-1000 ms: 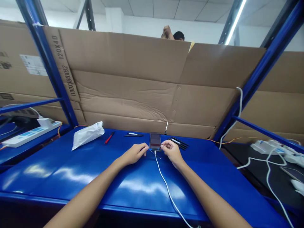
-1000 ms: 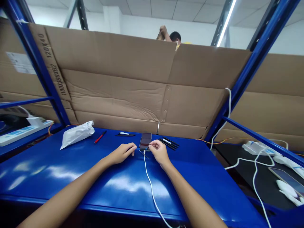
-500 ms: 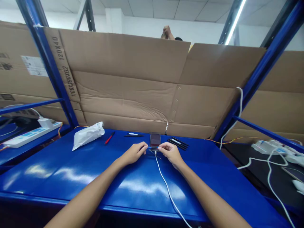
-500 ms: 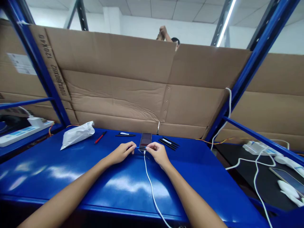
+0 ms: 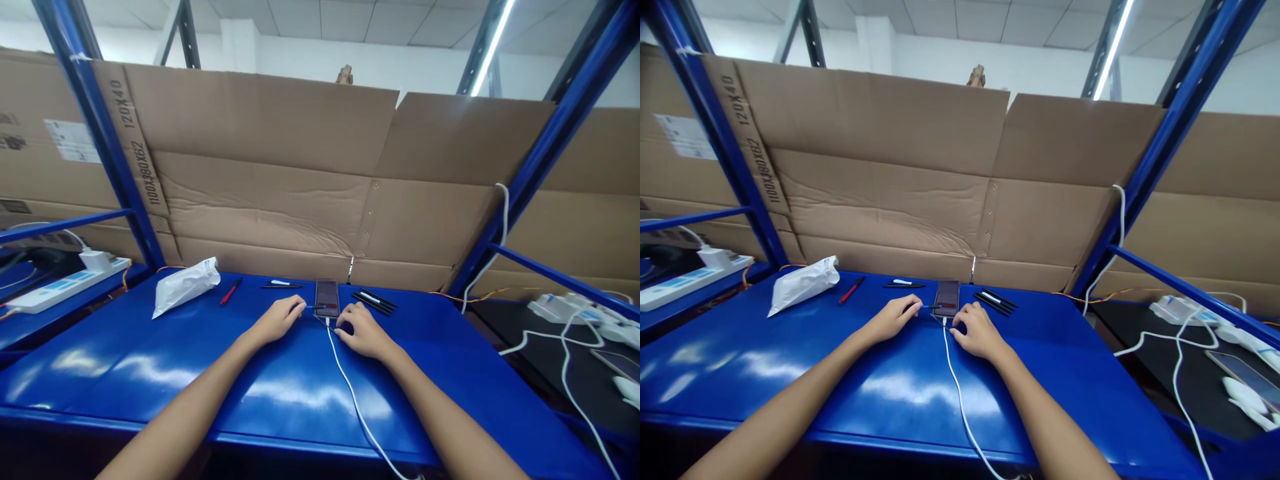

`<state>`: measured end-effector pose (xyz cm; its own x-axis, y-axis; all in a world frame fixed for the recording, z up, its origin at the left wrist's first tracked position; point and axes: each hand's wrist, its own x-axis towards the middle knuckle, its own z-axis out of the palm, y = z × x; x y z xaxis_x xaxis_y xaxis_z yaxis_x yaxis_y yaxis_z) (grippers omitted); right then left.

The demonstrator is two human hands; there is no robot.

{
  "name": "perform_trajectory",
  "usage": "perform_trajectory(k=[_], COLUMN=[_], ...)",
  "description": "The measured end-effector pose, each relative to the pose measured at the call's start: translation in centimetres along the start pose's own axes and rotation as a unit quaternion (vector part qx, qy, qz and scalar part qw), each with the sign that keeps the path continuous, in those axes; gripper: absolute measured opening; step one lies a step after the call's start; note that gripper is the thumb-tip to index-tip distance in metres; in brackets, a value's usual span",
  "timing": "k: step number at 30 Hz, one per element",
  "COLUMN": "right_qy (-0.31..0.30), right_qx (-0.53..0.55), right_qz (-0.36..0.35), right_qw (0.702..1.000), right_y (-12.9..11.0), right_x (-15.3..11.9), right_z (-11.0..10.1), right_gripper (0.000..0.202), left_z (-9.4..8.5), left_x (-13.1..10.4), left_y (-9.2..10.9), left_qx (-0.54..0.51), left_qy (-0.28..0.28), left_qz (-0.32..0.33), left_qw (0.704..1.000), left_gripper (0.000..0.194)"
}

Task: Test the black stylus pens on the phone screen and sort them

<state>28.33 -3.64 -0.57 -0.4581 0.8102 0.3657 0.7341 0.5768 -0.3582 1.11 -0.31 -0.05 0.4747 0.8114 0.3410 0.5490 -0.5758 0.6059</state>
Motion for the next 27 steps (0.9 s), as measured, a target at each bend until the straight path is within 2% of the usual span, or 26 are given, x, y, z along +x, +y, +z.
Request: perform_trajectory(k=[6, 16, 27], right_qy=[-0.030, -0.022, -0.030], right_qx=[-0.037, -0.025, -0.018], right_qz=[-0.027, -0.028, -0.029], right_qw=[0.998, 0.999, 0.999], right_y=[0.2, 3.9, 3.0], right_x=[0.2, -0.3, -0.3], right_z=[0.2, -2.9, -2.8], right_gripper=[0.006, 0.010, 0.009], left_z=[-0.1, 0.0, -0.1], left_x=[0.0, -0.2, -0.3], left_y=[-0.6, -1.0, -0.4], left_qx=[0.032, 0.043, 0.033], left_qy=[0.003, -0.023, -0.029], left_qz=[-0.004, 0.020, 0.034], left_qw=[0.999, 0.999, 0.998], left_gripper=[0.033, 0.031, 0.033])
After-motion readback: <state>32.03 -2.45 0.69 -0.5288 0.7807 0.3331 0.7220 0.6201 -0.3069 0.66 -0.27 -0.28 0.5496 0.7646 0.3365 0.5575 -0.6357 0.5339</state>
